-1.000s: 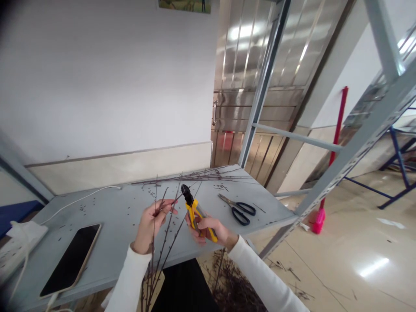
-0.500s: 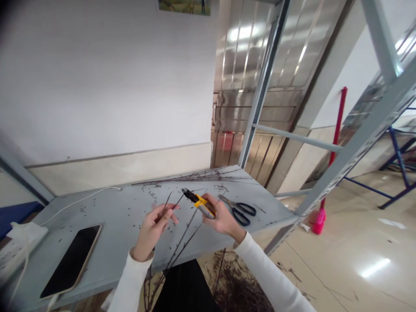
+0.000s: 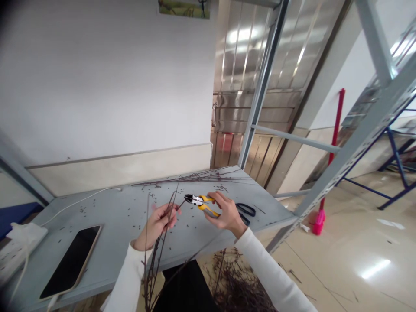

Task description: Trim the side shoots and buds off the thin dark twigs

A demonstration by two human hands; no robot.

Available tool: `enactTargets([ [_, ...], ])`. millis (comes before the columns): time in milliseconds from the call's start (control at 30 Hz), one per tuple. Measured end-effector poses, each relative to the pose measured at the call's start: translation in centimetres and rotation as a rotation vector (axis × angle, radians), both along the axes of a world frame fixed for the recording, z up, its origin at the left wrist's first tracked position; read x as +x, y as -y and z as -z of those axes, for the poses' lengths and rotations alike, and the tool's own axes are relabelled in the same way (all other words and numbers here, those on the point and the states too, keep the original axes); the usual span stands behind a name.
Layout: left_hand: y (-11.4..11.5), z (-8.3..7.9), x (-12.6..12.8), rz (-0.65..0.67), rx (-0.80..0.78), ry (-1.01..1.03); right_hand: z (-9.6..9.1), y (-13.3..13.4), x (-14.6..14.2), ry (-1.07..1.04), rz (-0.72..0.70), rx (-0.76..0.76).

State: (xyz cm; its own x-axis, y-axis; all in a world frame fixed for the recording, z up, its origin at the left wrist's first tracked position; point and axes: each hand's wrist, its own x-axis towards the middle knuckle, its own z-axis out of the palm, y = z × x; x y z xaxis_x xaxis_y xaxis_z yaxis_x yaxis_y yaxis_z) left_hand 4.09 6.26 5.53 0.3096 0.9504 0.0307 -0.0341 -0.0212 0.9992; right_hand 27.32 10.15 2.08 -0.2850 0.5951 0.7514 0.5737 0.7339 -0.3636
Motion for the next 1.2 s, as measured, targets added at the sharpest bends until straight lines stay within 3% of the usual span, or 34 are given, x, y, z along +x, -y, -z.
enactTargets([
  [200,-0.2,0.0,0.6,0.128,0.026,0.016,1.0,1.6,-2.0,-0.28,-0.173,-0.397],
  [467,-0.4,0.2,0.9,0.086,0.093,0.003,1.3,4.0,-5.1,-0.738,-0.66,-0.953],
  [567,-0.3,0.0,0.8,0.081,0.086,-0.003,1.7,4.3,-5.5,-0.825,-0.747,-1.059],
  [633,-0.1,0.0,0.6,0.077,0.067,-0.002,1.7,4.3,-5.4,-0.778,-0.662,-0.989],
  [700,0.1,-0.1,0.2,0.087,0.03,0.003,1.5,4.1,-5.0,-0.654,-0.477,-0.816],
  [833,0.5,-0.5,-0.8,0.134,-0.025,-0.003,1.0,3.0,-2.9,-0.276,-0.04,-0.341],
  [933,0.6,-0.5,-1.5,0.157,-0.028,-0.022,0.2,1.6,-0.7,0.005,0.156,0.044],
  [1067,0.4,0.0,-1.8,0.19,-0.092,-0.023,-1.4,0.1,1.7,0.26,0.192,0.383],
  [1200,0.3,0.3,-1.7,0.257,-0.165,0.024,-2.6,-0.7,2.9,0.339,0.108,0.433],
])
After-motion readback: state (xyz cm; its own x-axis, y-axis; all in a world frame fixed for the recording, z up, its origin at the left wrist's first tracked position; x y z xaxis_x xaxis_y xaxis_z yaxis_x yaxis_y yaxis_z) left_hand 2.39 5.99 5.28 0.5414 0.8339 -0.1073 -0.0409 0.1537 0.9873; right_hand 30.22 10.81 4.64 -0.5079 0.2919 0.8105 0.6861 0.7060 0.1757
